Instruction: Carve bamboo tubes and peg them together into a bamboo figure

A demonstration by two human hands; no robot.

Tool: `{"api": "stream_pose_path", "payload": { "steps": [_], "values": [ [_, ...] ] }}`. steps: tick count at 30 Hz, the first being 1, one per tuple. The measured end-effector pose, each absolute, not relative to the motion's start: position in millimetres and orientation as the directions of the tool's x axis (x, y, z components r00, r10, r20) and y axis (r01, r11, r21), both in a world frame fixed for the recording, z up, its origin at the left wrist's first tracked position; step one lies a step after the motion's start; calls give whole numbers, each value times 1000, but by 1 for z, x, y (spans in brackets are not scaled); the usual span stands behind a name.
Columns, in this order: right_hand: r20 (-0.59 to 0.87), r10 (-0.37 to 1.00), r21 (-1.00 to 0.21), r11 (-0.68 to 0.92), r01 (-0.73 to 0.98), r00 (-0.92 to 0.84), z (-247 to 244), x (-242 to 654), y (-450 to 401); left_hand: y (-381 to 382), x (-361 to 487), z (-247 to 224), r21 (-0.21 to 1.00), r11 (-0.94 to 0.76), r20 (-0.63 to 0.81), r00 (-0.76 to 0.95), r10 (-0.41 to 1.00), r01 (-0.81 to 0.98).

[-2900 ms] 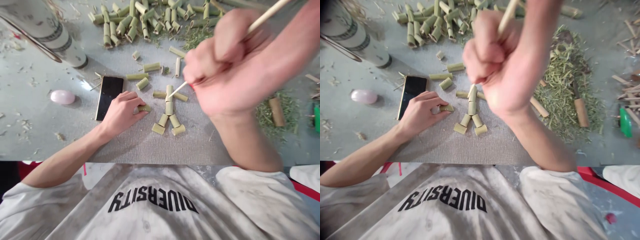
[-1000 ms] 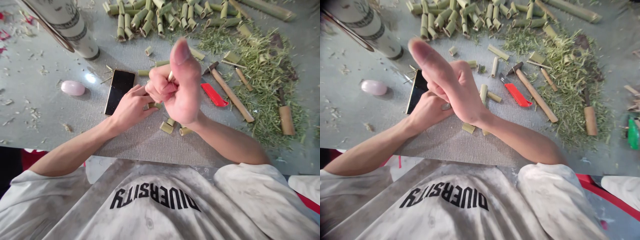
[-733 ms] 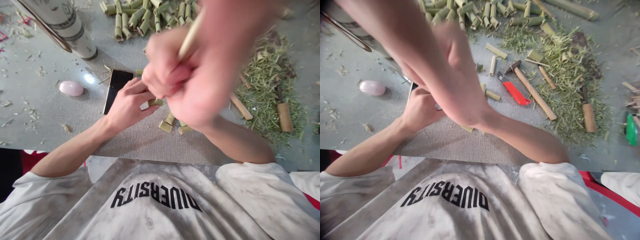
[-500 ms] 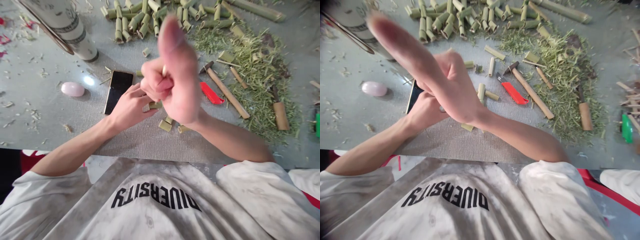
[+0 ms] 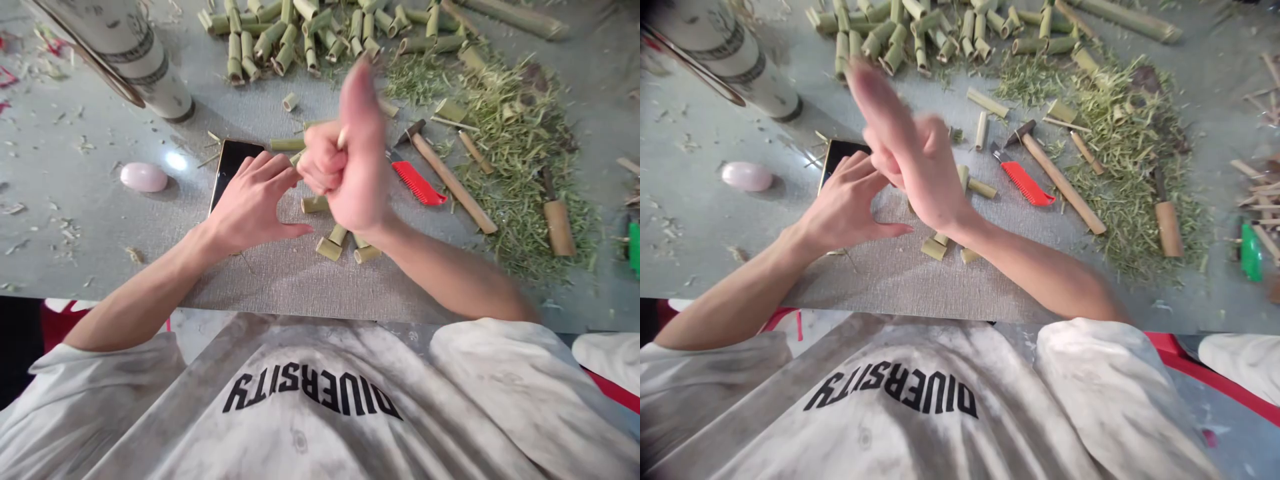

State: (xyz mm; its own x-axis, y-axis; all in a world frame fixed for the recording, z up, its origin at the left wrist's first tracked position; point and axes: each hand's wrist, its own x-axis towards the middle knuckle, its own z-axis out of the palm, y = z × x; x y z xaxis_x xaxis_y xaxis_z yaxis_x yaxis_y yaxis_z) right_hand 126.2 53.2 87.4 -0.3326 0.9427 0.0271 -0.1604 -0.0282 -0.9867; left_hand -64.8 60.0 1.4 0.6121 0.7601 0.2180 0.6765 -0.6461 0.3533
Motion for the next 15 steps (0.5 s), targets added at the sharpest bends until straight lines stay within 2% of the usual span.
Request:
{"api": "stream_pose_path", "payload": {
  "steps": [4, 9, 11, 13, 15],
  "values": [
    [163, 945, -949, 71, -306, -284, 90, 135, 51, 66, -69, -2, 405, -664, 303, 593, 746, 629],
    [239, 894, -835, -9, -549, -378, 107, 172, 58, 58, -67, 2, 555, -775, 587, 517, 623, 303],
    [301, 854, -770, -45, -637, -424, 105, 183, 66, 47, -63, 10, 525, -813, 660, 482, 576, 252],
    [370, 806, -689, -96, -718, -463, 97, 188, 73, 35, -59, 19, 442, -838, 715, 439, 545, 320],
    [433, 771, -550, -185, -814, -468, 88, 188, 77, 28, -57, 26, 369, -842, 750, 409, 520, 393]
  ]
}}
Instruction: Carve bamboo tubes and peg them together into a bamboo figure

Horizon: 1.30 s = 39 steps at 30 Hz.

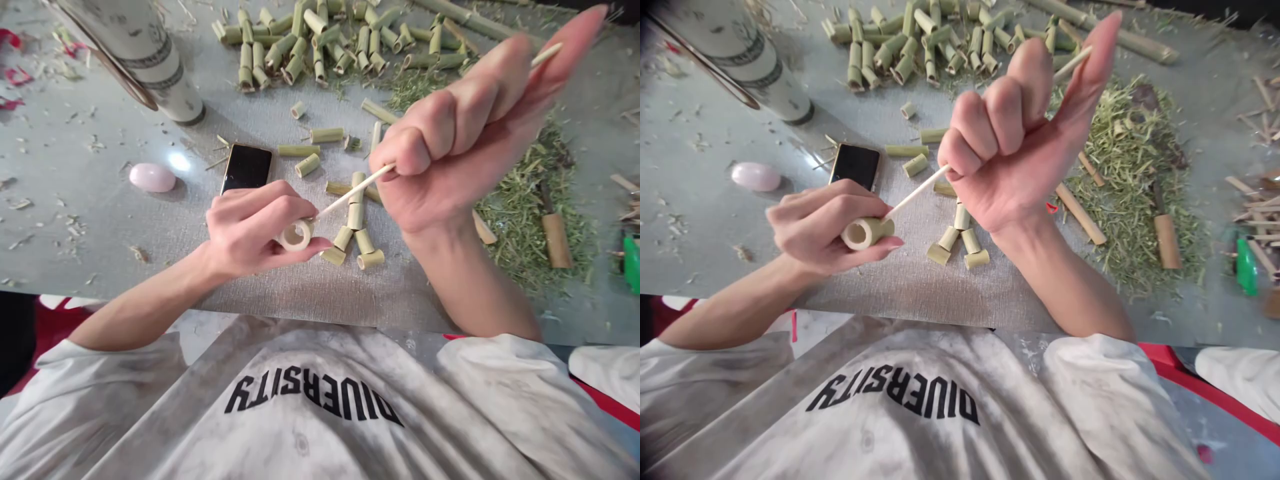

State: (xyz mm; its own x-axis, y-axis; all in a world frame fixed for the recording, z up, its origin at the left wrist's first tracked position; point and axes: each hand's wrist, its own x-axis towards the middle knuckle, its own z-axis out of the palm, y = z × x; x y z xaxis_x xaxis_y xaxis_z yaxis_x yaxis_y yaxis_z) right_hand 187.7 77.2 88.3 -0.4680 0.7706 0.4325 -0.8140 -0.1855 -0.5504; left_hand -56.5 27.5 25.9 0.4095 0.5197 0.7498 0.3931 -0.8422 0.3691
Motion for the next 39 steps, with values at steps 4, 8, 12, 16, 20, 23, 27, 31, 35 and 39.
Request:
{"api": "stream_pose_path", "payload": {
  "steps": [4, 8, 12, 16, 20, 23, 27, 31, 35, 39],
  "values": [
    [447, 755, -185, -447, -875, -480, 72, 183, 80, 25, -55, 34, 406, -786, 697, 397, 597, 467],
    [429, 753, -128, -497, -858, -500, 59, 180, 83, 29, -57, 36, 445, -698, 572, 421, 704, 562],
    [403, 770, -157, -475, -866, -495, 52, 179, 84, 31, -58, 29, 442, -704, 542, 460, 703, 556],
    [357, 803, -113, -469, -876, -477, 48, 177, 81, 32, -60, 21, 404, -702, 548, 459, 699, 586],
    [312, 842, -134, -420, -898, -440, 43, 176, 79, 31, -62, 18, 341, -741, 634, 440, 636, 578],
    [227, 906, -390, -251, -886, -357, 43, 174, 77, 31, -62, 19, 327, -773, 701, 408, 584, 544],
    [188, 952, -671, -56, -739, -243, 53, 169, 71, 31, -58, 24, 397, -824, 785, 317, 533, 404],
    [174, 964, -799, 18, -601, -202, 64, 167, 63, 32, -55, 31, 704, -680, 614, 306, 728, 206],
    [167, 972, -885, 75, -460, -163, 78, 168, 65, 37, -53, 28, 863, -452, 391, 271, 880, 224],
    [242, 955, -905, 160, -394, -169, 106, 182, 84, 49, -51, 15, 932, -331, 296, 214, 931, 151]
  ]
}}
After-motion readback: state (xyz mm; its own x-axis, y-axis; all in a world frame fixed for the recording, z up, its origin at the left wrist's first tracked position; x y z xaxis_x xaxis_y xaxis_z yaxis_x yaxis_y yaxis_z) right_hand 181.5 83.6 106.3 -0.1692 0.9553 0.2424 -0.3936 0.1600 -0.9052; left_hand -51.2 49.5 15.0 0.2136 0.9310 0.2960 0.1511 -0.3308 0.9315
